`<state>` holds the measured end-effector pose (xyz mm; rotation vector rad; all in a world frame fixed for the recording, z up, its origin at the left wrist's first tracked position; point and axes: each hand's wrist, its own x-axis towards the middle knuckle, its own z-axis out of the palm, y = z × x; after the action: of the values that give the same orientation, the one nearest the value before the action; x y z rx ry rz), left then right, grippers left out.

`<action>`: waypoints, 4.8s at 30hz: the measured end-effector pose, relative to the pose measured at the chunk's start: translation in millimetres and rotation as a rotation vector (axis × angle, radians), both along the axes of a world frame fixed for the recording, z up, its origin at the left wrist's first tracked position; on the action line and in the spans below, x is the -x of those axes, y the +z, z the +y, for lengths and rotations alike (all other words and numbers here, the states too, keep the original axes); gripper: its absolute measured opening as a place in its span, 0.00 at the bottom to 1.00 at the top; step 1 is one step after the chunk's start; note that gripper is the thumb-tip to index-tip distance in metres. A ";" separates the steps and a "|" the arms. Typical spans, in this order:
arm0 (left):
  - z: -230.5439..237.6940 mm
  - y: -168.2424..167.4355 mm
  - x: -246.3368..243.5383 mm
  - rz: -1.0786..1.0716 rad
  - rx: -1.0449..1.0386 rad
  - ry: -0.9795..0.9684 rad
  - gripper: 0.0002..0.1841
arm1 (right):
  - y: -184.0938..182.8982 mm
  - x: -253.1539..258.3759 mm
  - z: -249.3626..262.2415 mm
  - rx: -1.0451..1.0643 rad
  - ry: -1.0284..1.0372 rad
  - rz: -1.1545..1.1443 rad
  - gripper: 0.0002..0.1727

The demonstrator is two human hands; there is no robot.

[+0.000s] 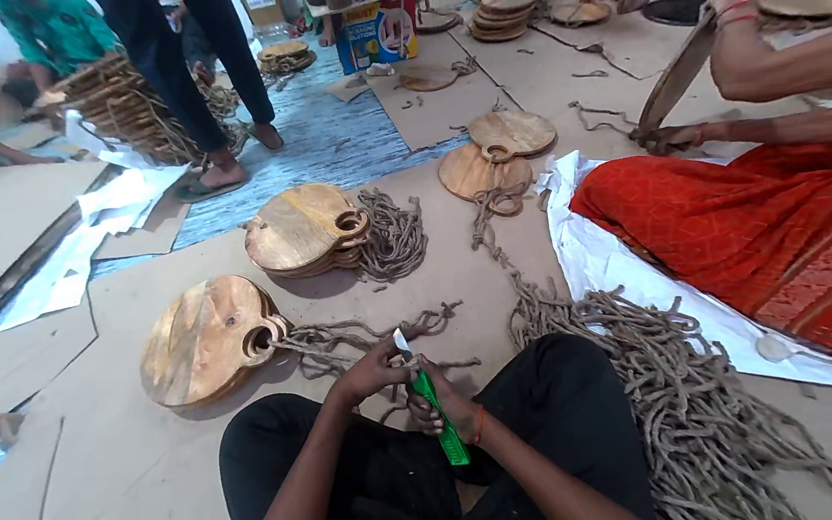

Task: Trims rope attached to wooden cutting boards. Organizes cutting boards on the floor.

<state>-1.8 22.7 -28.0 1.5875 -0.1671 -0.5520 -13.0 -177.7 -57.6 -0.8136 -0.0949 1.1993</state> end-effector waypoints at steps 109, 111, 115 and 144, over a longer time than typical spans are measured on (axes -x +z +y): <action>-32.5 -28.3 -37.5 0.024 -0.980 0.130 0.22 | -26.3 -157.5 -103.0 0.853 -0.797 -0.337 0.17; -21.8 -37.8 -51.9 0.035 -1.045 0.211 0.20 | -27.7 -125.0 -86.4 0.872 -0.732 -0.266 0.16; 33.1 -32.7 -68.9 0.127 -1.149 0.306 0.20 | -30.3 -95.0 -67.8 0.888 -0.573 -0.473 0.16; -14.3 -4.2 -9.4 -0.068 -0.856 -0.122 0.22 | -9.5 -56.5 -17.2 0.581 -0.362 -0.340 0.22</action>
<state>7.6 8.4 -32.2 2.4407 -0.0772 -0.7146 43.5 -194.9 -67.1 -1.4729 0.1275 0.7355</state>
